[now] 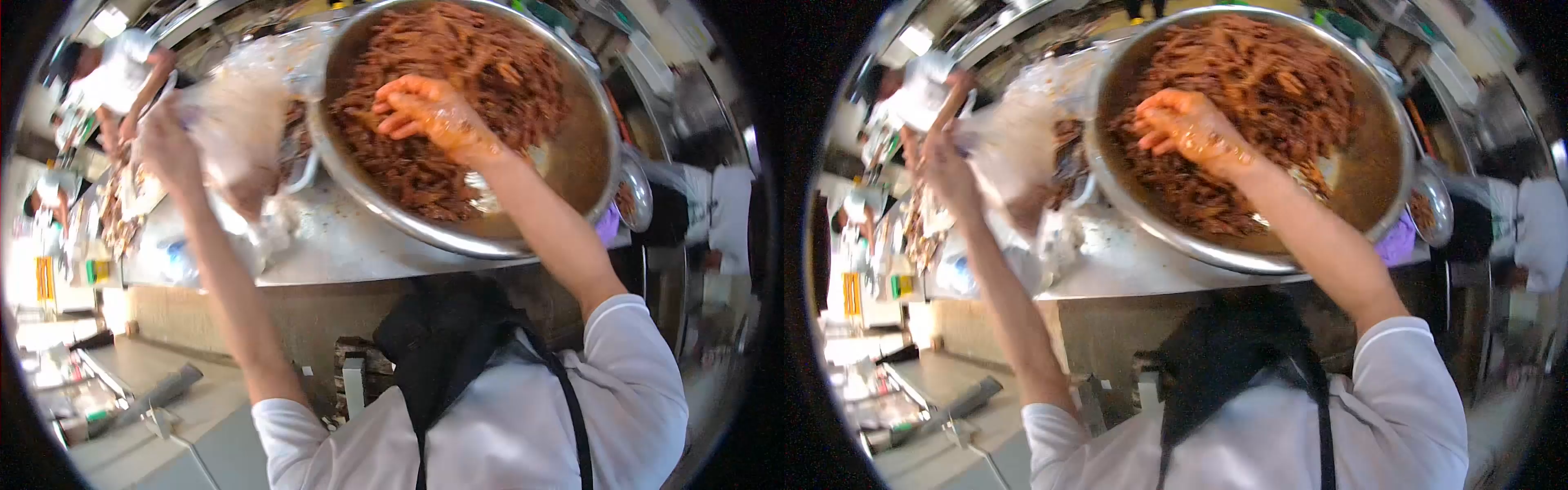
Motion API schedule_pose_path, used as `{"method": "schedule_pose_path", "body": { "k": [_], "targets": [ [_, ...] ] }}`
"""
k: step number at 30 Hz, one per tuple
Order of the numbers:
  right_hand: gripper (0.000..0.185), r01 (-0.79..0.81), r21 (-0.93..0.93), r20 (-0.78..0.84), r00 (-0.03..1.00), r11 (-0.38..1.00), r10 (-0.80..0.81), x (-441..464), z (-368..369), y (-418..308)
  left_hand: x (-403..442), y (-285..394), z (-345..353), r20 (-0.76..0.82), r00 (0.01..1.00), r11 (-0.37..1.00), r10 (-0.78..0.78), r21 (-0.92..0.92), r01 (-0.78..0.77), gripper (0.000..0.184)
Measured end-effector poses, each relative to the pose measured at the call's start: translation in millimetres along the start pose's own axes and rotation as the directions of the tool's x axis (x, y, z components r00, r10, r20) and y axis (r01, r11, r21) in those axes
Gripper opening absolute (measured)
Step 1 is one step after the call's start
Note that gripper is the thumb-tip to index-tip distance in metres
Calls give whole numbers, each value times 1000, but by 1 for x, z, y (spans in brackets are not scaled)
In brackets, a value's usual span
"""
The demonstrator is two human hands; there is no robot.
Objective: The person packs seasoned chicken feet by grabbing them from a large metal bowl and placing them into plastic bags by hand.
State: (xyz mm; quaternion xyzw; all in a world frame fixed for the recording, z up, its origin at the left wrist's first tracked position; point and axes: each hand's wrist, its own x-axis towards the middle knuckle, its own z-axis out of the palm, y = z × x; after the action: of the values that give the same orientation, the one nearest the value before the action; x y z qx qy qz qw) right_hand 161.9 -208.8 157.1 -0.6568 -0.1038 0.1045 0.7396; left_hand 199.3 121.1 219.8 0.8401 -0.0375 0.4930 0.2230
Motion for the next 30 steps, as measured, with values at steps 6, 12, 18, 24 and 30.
{"method": "schedule_pose_path", "body": {
  "k": [6,12,18,24,30],
  "targets": [
    [27,-381,-543,-366,910,748,197,-52,-163,27,53,-65,97,348,936,988,-61,-113,107,43],
    [27,-104,-983,-47,937,150,346,-88,-324,170,-33,-175,194,692,720,956,-50,-175,234,59],
    [53,-255,-959,-284,824,-127,490,-93,-224,158,-48,-51,86,182,922,930,-340,-78,359,42],
    [53,-326,-941,-189,726,90,661,-72,-214,137,-278,-70,46,234,952,899,-198,430,82,46],
    [49,205,-979,195,933,-4,303,-70,-189,180,-311,21,14,648,502,772,-572,218,597,33]
  ]
}}
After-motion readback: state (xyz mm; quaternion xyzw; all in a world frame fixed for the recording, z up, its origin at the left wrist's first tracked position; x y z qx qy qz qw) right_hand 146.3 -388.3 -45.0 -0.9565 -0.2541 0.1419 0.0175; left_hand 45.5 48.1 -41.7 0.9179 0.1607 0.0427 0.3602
